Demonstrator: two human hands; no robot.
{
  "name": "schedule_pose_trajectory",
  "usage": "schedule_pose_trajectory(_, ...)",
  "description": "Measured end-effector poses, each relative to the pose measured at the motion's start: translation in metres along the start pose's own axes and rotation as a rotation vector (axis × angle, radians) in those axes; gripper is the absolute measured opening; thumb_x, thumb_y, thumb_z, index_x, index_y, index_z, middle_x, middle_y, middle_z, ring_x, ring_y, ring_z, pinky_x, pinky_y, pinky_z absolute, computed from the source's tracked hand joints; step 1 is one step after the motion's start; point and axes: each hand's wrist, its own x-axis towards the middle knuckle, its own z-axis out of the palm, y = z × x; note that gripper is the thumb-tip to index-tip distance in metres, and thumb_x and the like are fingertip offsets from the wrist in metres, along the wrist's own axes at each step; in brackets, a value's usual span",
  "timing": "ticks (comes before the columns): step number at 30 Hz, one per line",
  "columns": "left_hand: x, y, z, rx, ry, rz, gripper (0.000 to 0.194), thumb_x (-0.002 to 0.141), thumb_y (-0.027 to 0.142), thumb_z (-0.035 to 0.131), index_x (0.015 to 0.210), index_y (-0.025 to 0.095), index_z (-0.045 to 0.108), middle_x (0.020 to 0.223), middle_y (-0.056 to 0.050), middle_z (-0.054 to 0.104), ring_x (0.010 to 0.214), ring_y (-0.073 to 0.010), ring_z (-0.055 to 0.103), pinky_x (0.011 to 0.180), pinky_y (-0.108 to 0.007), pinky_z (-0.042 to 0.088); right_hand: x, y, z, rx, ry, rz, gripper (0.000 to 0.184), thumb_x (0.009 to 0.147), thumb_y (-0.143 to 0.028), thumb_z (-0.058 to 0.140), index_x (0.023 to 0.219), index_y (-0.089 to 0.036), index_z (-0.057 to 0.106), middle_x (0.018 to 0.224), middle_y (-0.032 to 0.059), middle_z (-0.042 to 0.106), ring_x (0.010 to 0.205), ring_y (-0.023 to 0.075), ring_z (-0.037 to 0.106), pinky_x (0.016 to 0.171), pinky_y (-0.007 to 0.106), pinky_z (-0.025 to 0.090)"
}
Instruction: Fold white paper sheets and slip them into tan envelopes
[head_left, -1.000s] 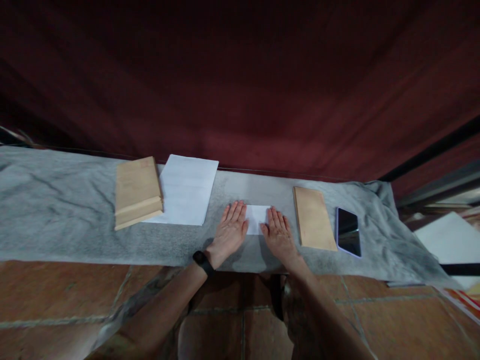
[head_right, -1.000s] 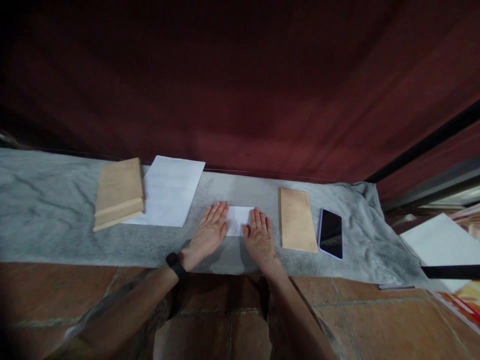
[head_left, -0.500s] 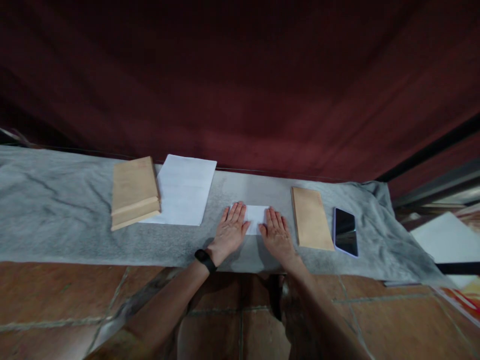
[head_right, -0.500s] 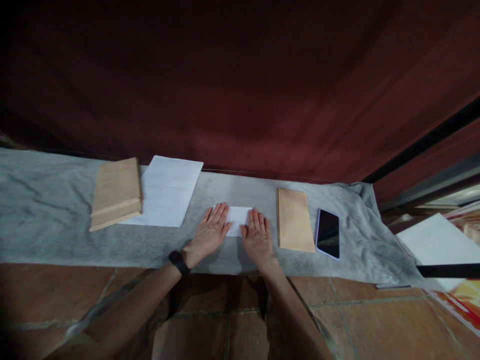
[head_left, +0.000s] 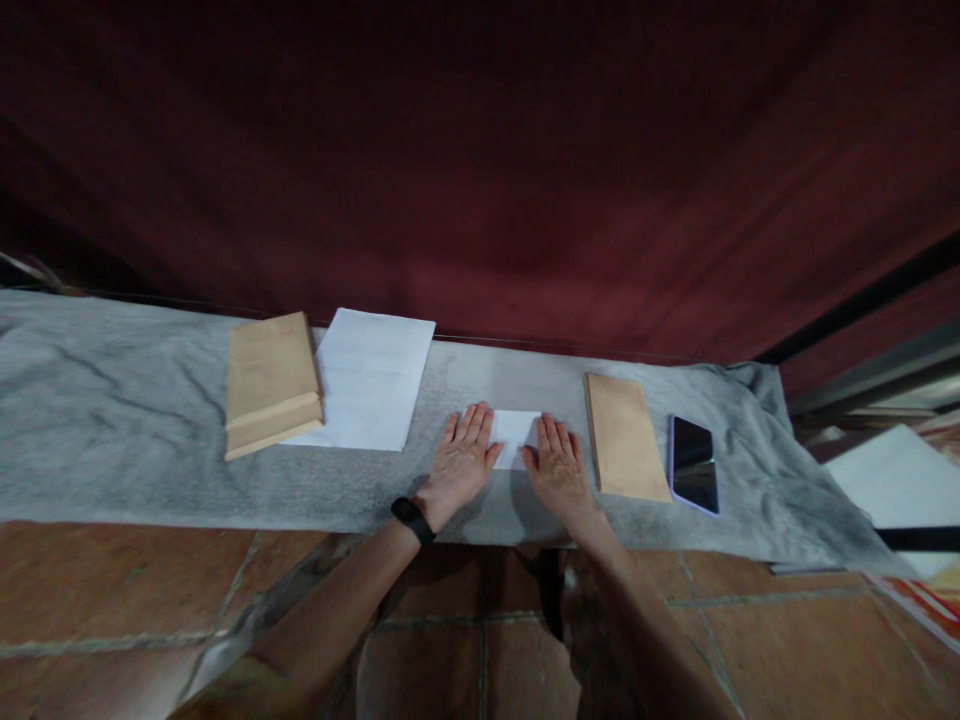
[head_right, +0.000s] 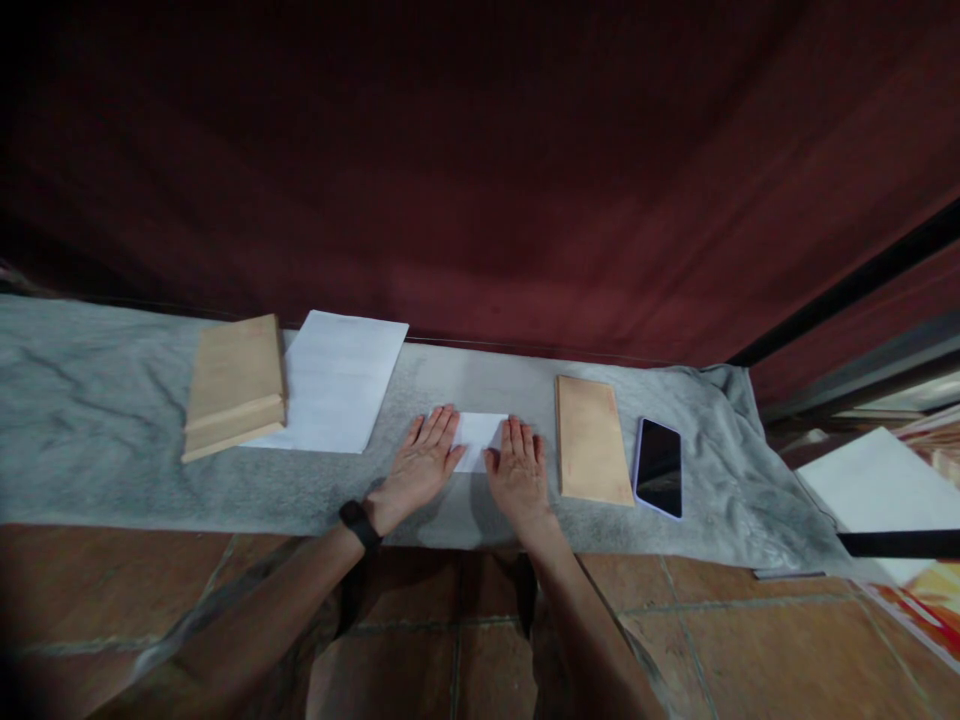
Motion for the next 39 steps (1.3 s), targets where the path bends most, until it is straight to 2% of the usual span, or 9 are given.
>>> schedule_pose_trajectory(4,0.0,0.0,0.0,0.002,-0.011,-0.005,0.061,0.107,0.041,0.025,0.157,0.008,0.036,0.165,-0.014,0.033,0.156,-0.0248,0.022,0.128,-0.048,0.017,0.004,-0.004,-0.003,0.016,-0.014,-0.003,0.055,0.106,-0.035,0.037,0.154,-0.008,0.042,0.159,0.0179,0.043,0.147,0.0317,0.041,0.119,0.052,0.03)
schedule_pose_trajectory(9,0.001,0.0,0.003,-0.008,-0.001,0.007,0.059,0.106,0.04,0.027,0.158,0.012,0.035,0.165,-0.012,0.035,0.156,-0.0252,0.023,0.128,-0.05,0.018,0.012,-0.017,-0.006,0.078,-0.099,-0.06,0.054,0.107,-0.033,0.03,0.155,-0.011,0.04,0.162,0.0127,0.04,0.15,0.0278,0.036,0.122,0.049,0.028)
schedule_pose_trajectory(14,0.0,-0.002,0.003,-0.021,-0.018,0.021,0.056,0.106,0.035,0.029,0.158,0.016,0.036,0.165,-0.008,0.035,0.157,-0.0256,0.021,0.128,-0.05,0.018,0.016,-0.026,-0.004,0.102,-0.158,-0.083,0.053,0.107,-0.032,0.029,0.155,-0.015,0.042,0.162,0.0111,0.041,0.15,0.0277,0.036,0.122,0.052,0.027)
schedule_pose_trajectory(17,0.0,-0.003,0.001,-0.02,-0.026,0.021,0.056,0.106,0.035,0.028,0.158,0.016,0.036,0.166,-0.007,0.034,0.156,-0.0249,0.022,0.128,-0.049,0.017,0.016,-0.028,0.0,0.088,-0.144,-0.073,0.053,0.108,-0.033,0.029,0.156,-0.014,0.041,0.162,0.0119,0.038,0.151,0.0289,0.035,0.122,0.052,0.026)
schedule_pose_trajectory(24,-0.003,-0.004,-0.004,0.0,-0.017,-0.022,0.061,0.106,0.043,0.029,0.157,0.01,0.036,0.165,-0.012,0.032,0.156,-0.0264,0.022,0.128,-0.05,0.016,0.014,-0.023,0.005,0.055,-0.101,-0.074,0.056,0.108,-0.037,0.03,0.157,-0.012,0.037,0.163,0.0145,0.038,0.15,0.0298,0.036,0.121,0.051,0.026)
schedule_pose_trajectory(34,-0.007,-0.01,-0.005,0.023,-0.019,-0.029,0.067,0.106,0.051,0.028,0.158,0.008,0.034,0.165,-0.015,0.03,0.156,-0.0271,0.022,0.128,-0.051,0.014,0.008,-0.004,0.011,0.001,-0.005,-0.065,0.059,0.109,-0.042,0.028,0.157,-0.008,0.037,0.16,0.0168,0.041,0.145,0.0306,0.042,0.12,0.05,0.029)
schedule_pose_trajectory(39,-0.008,-0.011,-0.006,0.044,-0.031,-0.041,0.068,0.106,0.053,0.025,0.159,0.011,0.033,0.165,-0.013,0.031,0.156,-0.0258,0.023,0.128,-0.049,0.014,0.005,0.004,0.013,-0.013,0.022,-0.062,0.061,0.109,-0.044,0.026,0.157,-0.008,0.037,0.159,0.0168,0.044,0.146,0.0309,0.043,0.12,0.05,0.029)
